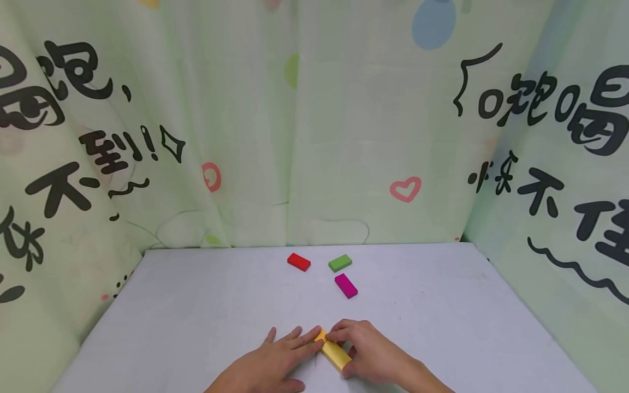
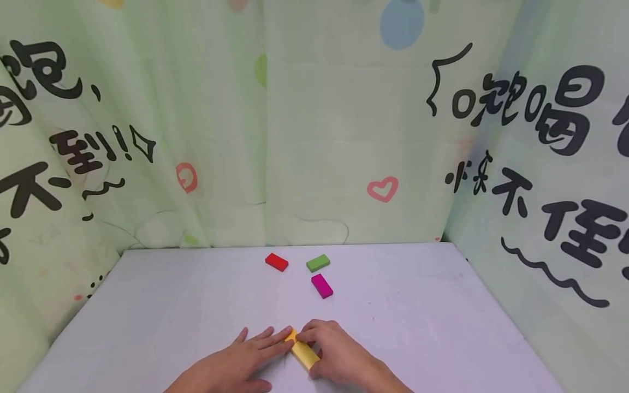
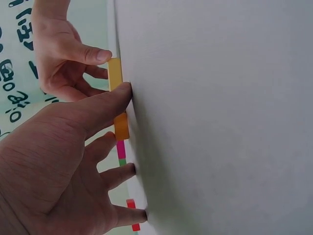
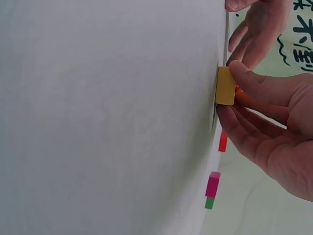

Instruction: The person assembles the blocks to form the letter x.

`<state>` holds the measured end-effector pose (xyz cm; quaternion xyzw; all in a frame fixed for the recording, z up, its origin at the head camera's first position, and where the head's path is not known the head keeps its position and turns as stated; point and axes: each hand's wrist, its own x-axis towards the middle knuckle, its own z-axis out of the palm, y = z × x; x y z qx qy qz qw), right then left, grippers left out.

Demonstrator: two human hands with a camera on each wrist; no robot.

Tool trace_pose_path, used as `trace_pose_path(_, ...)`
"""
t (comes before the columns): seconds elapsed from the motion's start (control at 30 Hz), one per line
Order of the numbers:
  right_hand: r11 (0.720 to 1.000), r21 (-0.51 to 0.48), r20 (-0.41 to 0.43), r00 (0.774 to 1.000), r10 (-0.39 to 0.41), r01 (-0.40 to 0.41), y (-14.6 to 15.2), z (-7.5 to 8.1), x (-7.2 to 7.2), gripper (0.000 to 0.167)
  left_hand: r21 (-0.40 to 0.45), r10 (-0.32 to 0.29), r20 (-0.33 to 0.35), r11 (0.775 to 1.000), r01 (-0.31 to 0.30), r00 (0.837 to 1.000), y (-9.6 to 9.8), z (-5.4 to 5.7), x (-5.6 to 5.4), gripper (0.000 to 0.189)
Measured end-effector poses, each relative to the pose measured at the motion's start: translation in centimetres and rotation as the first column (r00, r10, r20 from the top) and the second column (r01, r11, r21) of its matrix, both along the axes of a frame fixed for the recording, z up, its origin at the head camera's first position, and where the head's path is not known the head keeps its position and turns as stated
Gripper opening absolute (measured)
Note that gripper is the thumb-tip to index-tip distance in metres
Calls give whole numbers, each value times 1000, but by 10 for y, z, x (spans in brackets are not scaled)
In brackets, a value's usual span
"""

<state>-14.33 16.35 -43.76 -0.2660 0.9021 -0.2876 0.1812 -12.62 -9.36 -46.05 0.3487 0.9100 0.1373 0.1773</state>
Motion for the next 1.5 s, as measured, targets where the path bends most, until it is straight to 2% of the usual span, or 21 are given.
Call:
trace_pose_path(0.37,999,29,21,1000,-17,16,-1,-1,-1,59,-22,14,24,1000,-13,1000,2,2,0,76)
trace_pose_path(0.63,1000,-1,37,999,-8,8,0,0,-2,57,5,5,-42,1000,-5,999,0,2,4,76)
trace_pose_path(0.73,1000,-5,40,999,-9,9,1,0,-2,58,5,4,-45,1000,-4,999,0,2,4,76)
trace_pose_path(1.5,999,-48,48,999,8,-6,3,-2,-4,58,-9,24,10,1000,-24,1000,2,2,1,79)
